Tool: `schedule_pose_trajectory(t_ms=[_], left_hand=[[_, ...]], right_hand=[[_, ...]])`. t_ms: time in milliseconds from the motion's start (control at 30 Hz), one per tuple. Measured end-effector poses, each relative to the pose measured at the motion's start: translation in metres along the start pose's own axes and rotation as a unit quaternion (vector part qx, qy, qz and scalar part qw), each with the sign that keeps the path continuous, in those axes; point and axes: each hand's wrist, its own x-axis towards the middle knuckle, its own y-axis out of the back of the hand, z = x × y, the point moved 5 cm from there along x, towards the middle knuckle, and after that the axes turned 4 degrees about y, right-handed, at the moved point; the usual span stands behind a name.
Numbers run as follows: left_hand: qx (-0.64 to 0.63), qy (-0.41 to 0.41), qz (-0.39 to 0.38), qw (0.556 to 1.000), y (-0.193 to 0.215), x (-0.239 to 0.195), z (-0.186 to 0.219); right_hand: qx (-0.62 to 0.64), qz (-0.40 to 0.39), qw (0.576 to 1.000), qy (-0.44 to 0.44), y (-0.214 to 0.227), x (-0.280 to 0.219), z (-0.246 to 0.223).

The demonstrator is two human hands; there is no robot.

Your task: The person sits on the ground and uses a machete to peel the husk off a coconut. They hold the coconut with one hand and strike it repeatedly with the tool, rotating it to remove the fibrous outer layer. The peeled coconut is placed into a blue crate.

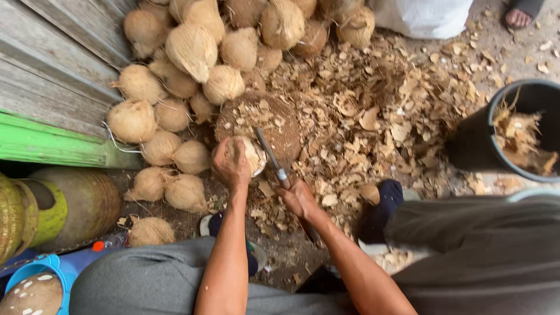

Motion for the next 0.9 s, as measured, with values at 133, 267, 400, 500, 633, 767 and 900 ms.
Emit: schedule_pose_trajectory(t_ms=[133, 267, 400, 500, 633, 767, 900], left_hand=[[-0.094, -0.107, -0.019, 0.990, 0.008, 0.000, 0.004], [-0.074, -0.152, -0.030, 0.985, 0.007, -0.008, 0.002], [-0.097, -0.191, -0.060, 0.975, 0.013, 0.008, 0.001], [-0.073, -0.178, -0.097, 0.977, 0.005, 0.014, -0.002], [-0.083, -0.211, -0.091, 0.970, 0.009, 0.014, -0.006], [-0.168, -0.139, -0.126, 0.968, 0.010, 0.016, -0.004], [-0.112, -0.152, -0.127, 0.974, 0.006, 0.019, 0.012]], right_hand=[[0.025, -0.052, 0.997, -0.056, -0.001, -0.003, -0.005], [0.092, -0.102, 0.979, -0.152, 0.019, -0.024, -0.015], [0.270, -0.137, 0.945, -0.121, 0.021, -0.027, -0.042], [0.179, -0.020, 0.983, -0.029, 0.029, -0.026, -0.038], [0.115, 0.031, 0.991, 0.062, 0.012, -0.015, -0.023], [0.063, 0.006, 0.997, -0.049, -0.008, -0.001, -0.004], [0.017, -0.024, 0.991, -0.134, -0.002, -0.002, -0.007]])
